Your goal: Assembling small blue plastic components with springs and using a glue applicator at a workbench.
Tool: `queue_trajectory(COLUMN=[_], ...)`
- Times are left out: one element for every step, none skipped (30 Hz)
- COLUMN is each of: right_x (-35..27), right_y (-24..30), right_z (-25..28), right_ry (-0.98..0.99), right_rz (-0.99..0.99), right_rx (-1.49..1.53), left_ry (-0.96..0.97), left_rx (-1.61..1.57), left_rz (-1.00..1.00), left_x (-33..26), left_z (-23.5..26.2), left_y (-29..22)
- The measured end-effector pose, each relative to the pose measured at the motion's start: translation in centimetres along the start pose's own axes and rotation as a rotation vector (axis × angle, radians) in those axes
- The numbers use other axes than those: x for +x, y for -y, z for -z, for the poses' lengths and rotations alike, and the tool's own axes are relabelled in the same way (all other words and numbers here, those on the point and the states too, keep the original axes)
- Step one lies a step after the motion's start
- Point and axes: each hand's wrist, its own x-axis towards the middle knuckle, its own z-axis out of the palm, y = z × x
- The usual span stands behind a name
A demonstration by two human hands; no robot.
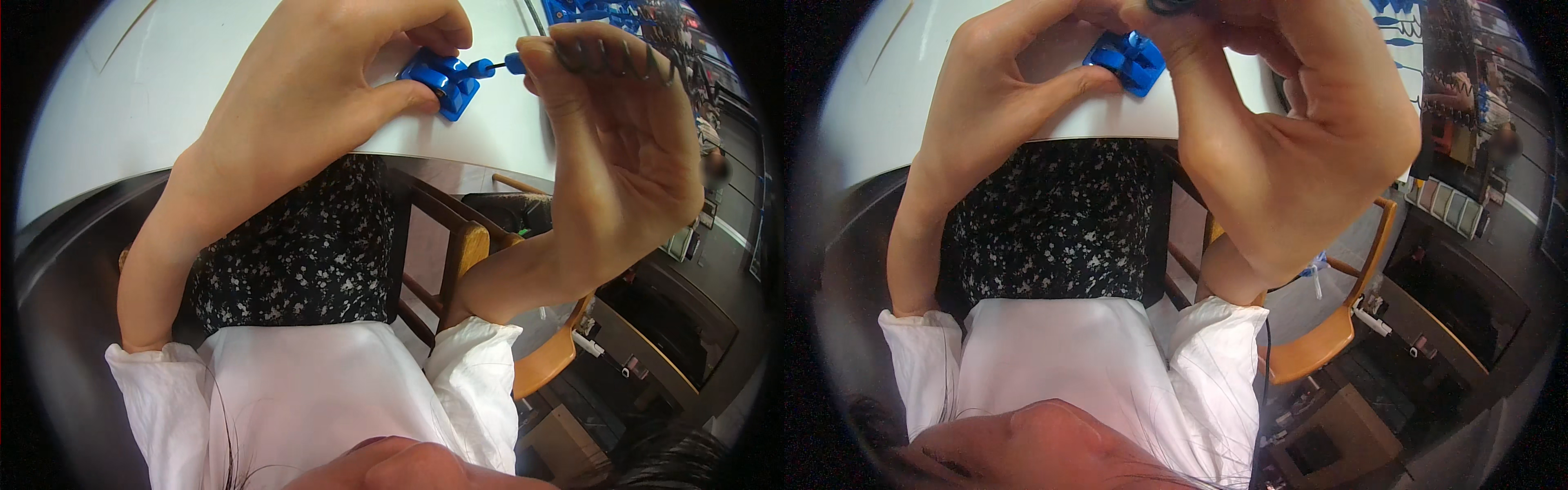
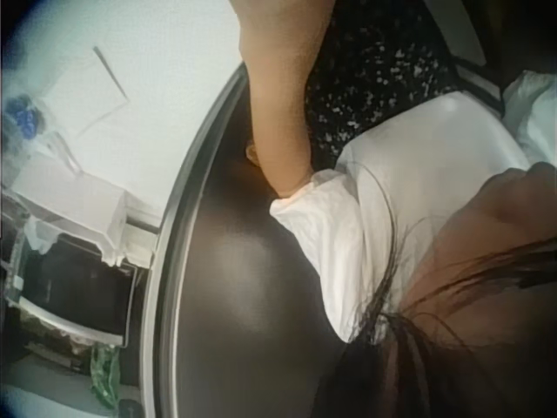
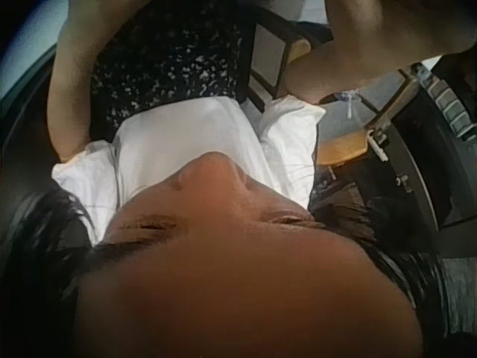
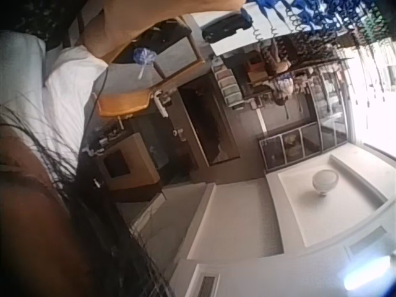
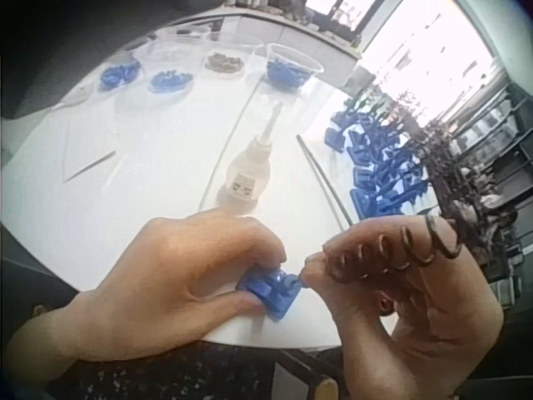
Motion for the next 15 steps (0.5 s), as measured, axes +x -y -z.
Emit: queue_trajectory(right_x=[0.2, 0.2, 0.2, 0.3, 0.3, 0.2, 0.2, 0.2, 0.1, 0.2, 0.1, 0.1, 0.1, 0.1, 0.1], right_y=[-0.2, 0.0, 0.5, 1.0, 1.1, 1.1, 1.0, 0.5, -0.3, -0.8, -0.8, -0.8, -0.7, -0.7, -0.6], right_z=[-0.1, -0.2, -0.3, -0.3, -0.2, -0.1, 0.1, 0.2, 0.3, 0.3, 0.3, 0.4, 0.4, 0.3, 0.3], right_ry=[-0.015, -0.018, -0.006, 0.006, 0.004, -0.008, -0.021, -0.022, 0.006, 0.035, 0.034, 0.036, 0.038, 0.039, 0.020], right_rz=[-0.041, -0.038, -0.041, -0.047, -0.044, -0.081, -0.118, -0.115, -0.061, -0.007, -0.004, -0.001, 0.001, 0.004, -0.012], right_rx=[0.056, 0.060, 0.093, 0.121, 0.120, 0.084, 0.051, 0.053, 0.051, 0.048, 0.048, 0.028, 0.009, 0.009, 0.004], left_ry=[-0.008, -0.009, -0.009, -0.008, -0.008, 0.001, 0.010, 0.008, 0.017, 0.027, 0.025, 0.024, 0.022, 0.019, 0.020], left_rx=[0.007, 0.013, 0.031, 0.045, 0.046, 0.066, 0.087, 0.091, 0.093, 0.094, 0.095, 0.085, 0.075, 0.076, 0.067], left_rz=[-0.002, -0.003, 0.008, 0.015, 0.012, 0.020, 0.030, 0.030, 0.032, 0.034, 0.033, 0.023, 0.014, 0.013, 0.008], left_x=[0.0, 0.0, 0.0, 0.0, 0.1, 0.1, 0.1, 0.1, 0.1, 0.1, 0.2, 0.2, 0.1, 0.1, 0.1], left_z=[0.0, 0.1, 0.1, 0.1, 0.1, 0.1, 0.2, 0.2, 0.2, 0.2, 0.2, 0.1, 0.1, 0.1, 0.1], left_y=[0.0, -0.1, -0.2, -0.3, -0.3, -0.2, -0.1, -0.1, -0.1, 0.0, 0.1, 0.2, 0.3, 0.3, 0.3])
